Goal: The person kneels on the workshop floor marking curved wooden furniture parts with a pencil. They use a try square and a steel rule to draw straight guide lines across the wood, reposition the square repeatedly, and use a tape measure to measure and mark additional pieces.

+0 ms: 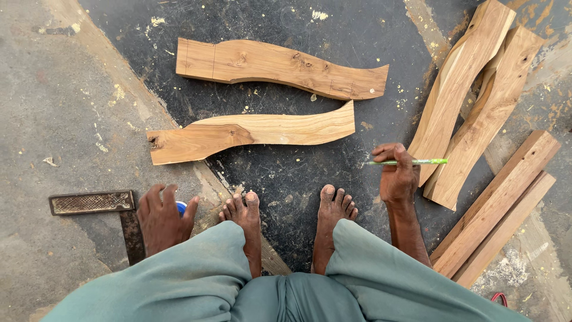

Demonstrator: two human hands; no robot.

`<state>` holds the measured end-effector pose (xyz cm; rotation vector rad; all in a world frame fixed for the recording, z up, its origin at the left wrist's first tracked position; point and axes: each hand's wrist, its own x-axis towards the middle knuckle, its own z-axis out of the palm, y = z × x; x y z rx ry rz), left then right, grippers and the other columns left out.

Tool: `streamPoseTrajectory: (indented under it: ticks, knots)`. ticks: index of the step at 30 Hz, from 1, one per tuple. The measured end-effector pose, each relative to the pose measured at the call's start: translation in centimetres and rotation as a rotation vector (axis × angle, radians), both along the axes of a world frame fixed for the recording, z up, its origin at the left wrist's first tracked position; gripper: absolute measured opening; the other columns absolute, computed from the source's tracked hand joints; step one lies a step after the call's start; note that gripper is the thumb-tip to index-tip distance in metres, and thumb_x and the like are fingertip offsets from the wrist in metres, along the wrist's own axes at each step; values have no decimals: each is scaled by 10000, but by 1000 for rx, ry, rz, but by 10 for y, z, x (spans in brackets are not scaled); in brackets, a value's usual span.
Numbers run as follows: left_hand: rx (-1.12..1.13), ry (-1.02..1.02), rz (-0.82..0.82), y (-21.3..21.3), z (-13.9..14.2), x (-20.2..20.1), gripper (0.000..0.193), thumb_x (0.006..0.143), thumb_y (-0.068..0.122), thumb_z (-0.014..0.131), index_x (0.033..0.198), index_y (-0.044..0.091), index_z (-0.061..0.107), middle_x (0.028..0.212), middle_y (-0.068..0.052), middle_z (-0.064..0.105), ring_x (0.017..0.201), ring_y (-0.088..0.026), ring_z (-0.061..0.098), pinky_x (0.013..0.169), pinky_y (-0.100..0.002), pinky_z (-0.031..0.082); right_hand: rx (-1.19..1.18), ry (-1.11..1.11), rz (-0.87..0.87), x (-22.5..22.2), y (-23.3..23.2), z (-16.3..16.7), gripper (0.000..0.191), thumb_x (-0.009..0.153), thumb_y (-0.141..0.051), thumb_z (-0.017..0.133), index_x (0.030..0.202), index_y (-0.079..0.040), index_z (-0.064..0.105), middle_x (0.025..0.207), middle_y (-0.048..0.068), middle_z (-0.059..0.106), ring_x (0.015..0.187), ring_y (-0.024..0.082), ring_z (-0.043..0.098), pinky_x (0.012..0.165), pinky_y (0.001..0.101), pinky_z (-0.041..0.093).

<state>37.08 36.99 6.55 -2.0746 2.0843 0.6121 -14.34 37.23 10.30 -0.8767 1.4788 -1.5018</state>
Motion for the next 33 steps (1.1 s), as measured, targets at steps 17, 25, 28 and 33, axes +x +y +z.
streamPoseTrajectory:
  ticks: [17, 25, 28, 33]
  knots:
    - [193, 817, 152, -13, 30, -38, 263, 874, 189, 684, 1127, 119, 692, 1421, -162, 572, 1199, -325, 652, 958, -447, 569, 539, 225, 797, 135, 2, 38, 465, 1056, -415, 540, 1322, -70, 700, 947, 41, 733, 764, 94, 644, 714, 293, 549]
    - [360, 952, -281, -64, 59, -144, 926, 739, 103, 753, 1529, 80, 271, 1435, -214, 336, 1015, -297, 641, 791, -409, 628, 675, -284, 777, 150, 6, 8, 493, 975, -380, 699, 1301, -20, 614, 808, -13, 625, 691, 78, 572, 601, 263, 501]
    - [275, 854, -436, -76, 60, -151, 842, 765, 143, 752, 1512, 55, 373, 1238, -178, 509, 975, -270, 622, 829, -426, 596, 671, -263, 594, 134, 12, 7, 369, 966, -324, 767, 1099, 7, 671, 758, 6, 613, 634, 96, 536, 547, 264, 460]
    - [14, 507, -329, -102, 43, -134, 295, 966, 229, 681, 1227, 93, 703, 1033, -59, 697, 912, -176, 641, 884, -407, 534, 622, -189, -71, 53, -9, 14, 196, 874, -190, 782, 984, -32, 750, 772, 43, 706, 580, 103, 565, 441, 218, 432]
